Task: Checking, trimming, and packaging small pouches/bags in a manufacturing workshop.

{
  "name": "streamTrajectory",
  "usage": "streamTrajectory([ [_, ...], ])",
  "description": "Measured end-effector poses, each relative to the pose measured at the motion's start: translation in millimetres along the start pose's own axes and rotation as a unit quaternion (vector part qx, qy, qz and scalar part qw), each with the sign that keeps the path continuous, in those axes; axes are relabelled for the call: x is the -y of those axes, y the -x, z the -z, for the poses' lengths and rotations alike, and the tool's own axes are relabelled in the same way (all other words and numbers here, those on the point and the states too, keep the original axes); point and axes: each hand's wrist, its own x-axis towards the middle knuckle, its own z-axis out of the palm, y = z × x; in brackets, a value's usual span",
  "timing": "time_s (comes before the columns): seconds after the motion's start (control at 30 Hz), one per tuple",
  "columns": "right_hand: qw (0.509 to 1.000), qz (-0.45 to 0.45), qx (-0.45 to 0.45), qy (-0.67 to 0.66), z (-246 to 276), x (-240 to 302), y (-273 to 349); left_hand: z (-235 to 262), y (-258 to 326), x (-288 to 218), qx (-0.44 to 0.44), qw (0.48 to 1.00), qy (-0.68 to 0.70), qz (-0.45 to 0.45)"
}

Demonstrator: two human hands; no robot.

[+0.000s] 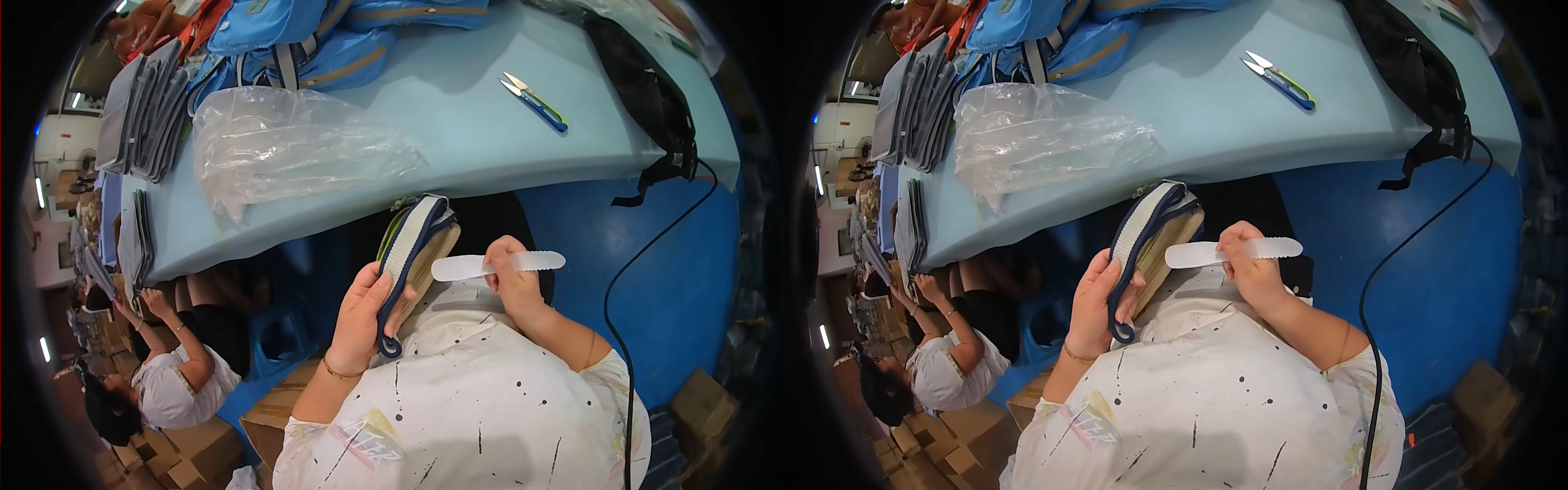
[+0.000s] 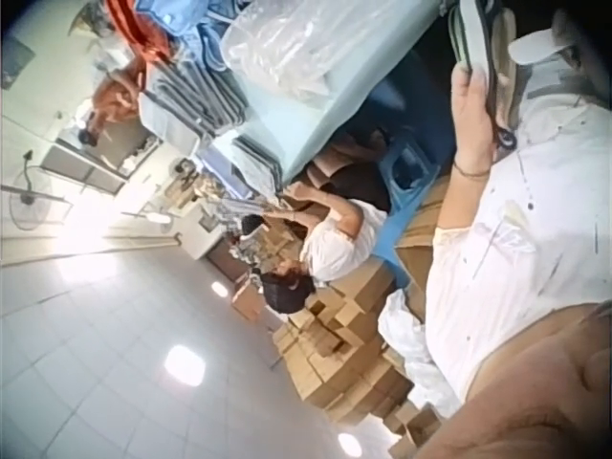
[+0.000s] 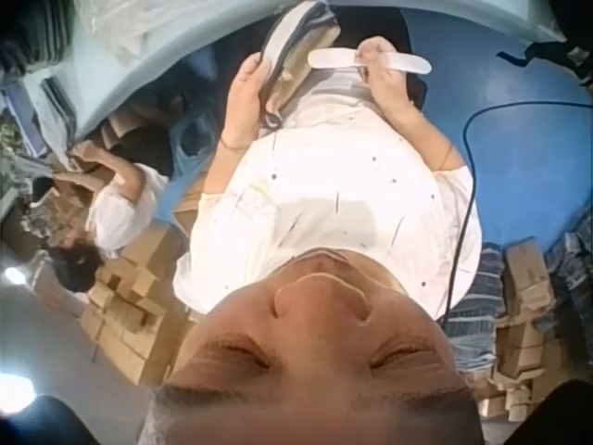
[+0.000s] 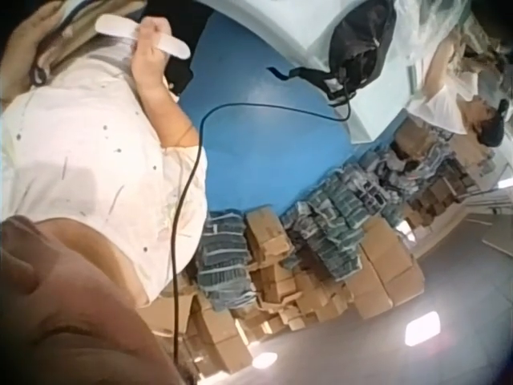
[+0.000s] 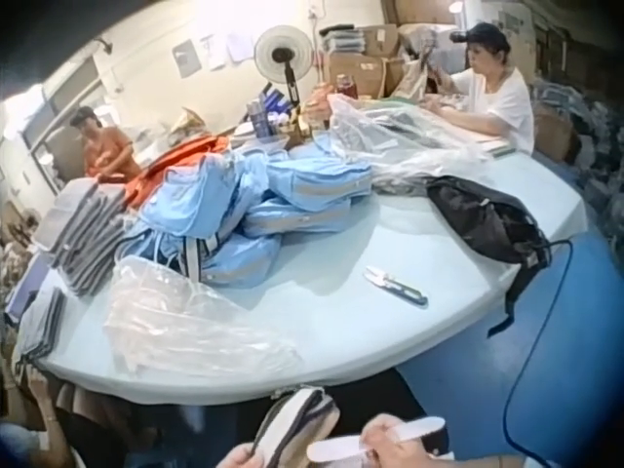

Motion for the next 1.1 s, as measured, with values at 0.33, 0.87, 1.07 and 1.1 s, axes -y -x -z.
streamTrajectory([
  [0.33,0.976,0.016,0.176,0.123,-8,10,2,19,-6,-14,-0.007,0.994,0.087,-0.072],
  [0.87,0.905,0.135,0.317,0.251,-37,27,-54,48,-33,-63,0.031,0.998,-0.023,-0.049],
  [1.07,0.892,0.307,0.226,0.242,-57,-3,-55,25,-15,-39,0.016,0.986,-0.159,-0.054],
  [1.1,0.890,0.327,0.197,0.250,-55,-12,-54,16,-9,-35,-0.012,0.981,-0.182,-0.066],
])
